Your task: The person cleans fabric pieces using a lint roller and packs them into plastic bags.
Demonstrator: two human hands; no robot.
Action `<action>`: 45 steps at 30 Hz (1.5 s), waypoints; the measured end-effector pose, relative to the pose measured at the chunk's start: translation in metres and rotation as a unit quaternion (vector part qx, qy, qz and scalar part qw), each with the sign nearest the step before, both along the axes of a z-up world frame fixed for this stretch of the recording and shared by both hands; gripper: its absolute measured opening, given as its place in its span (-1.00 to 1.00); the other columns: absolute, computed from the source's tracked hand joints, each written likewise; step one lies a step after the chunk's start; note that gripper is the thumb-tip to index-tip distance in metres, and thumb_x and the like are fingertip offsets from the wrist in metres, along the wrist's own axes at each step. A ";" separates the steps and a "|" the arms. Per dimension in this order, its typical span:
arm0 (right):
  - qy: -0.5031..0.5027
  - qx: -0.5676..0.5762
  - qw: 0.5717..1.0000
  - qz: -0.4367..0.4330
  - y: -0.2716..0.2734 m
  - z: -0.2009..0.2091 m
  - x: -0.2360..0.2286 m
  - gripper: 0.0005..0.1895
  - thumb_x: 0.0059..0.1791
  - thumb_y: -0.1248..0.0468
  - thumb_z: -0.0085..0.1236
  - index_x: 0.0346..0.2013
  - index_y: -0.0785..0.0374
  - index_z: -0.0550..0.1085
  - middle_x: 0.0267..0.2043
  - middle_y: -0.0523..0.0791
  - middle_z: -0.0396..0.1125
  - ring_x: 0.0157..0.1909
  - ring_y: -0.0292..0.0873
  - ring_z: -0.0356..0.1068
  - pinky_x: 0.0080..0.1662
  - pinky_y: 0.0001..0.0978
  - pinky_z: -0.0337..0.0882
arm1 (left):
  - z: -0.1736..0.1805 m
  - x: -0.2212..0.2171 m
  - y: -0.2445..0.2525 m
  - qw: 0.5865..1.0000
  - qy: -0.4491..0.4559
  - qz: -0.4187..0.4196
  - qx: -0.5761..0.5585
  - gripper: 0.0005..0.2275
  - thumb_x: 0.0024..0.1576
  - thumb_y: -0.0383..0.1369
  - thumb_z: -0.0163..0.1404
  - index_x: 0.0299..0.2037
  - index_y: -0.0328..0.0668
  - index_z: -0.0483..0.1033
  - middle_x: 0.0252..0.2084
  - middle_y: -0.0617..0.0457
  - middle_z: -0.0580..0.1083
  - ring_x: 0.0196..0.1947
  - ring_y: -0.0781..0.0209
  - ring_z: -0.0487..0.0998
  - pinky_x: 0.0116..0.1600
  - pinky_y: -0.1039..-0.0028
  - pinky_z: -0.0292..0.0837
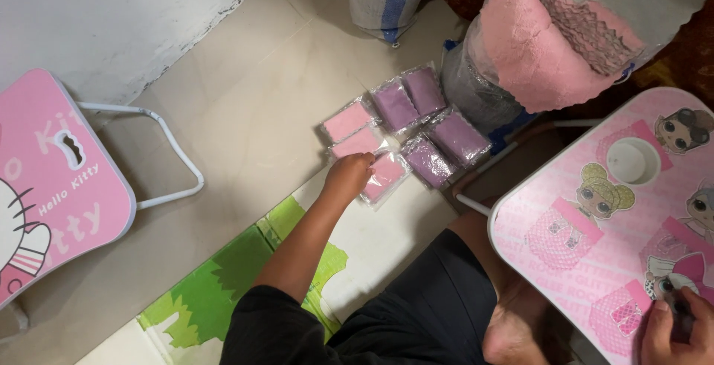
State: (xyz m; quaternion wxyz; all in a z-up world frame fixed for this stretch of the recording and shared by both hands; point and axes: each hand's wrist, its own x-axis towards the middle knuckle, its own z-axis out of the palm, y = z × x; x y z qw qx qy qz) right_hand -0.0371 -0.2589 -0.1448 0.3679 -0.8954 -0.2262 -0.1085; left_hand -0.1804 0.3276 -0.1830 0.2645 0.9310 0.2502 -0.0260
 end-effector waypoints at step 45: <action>-0.119 -0.205 0.969 -0.076 0.047 0.068 -0.011 -0.59 0.03 0.43 0.35 0.17 0.52 0.60 0.05 0.15 0.50 0.03 0.15 0.46 0.17 -0.13 0.45 | -0.001 0.005 -0.018 0.982 -0.096 -0.085 0.142 -0.71 0.14 -0.31 0.08 0.04 -0.21 0.55 -0.06 0.01 0.48 -0.09 0.05 0.54 0.10 0.19 0.40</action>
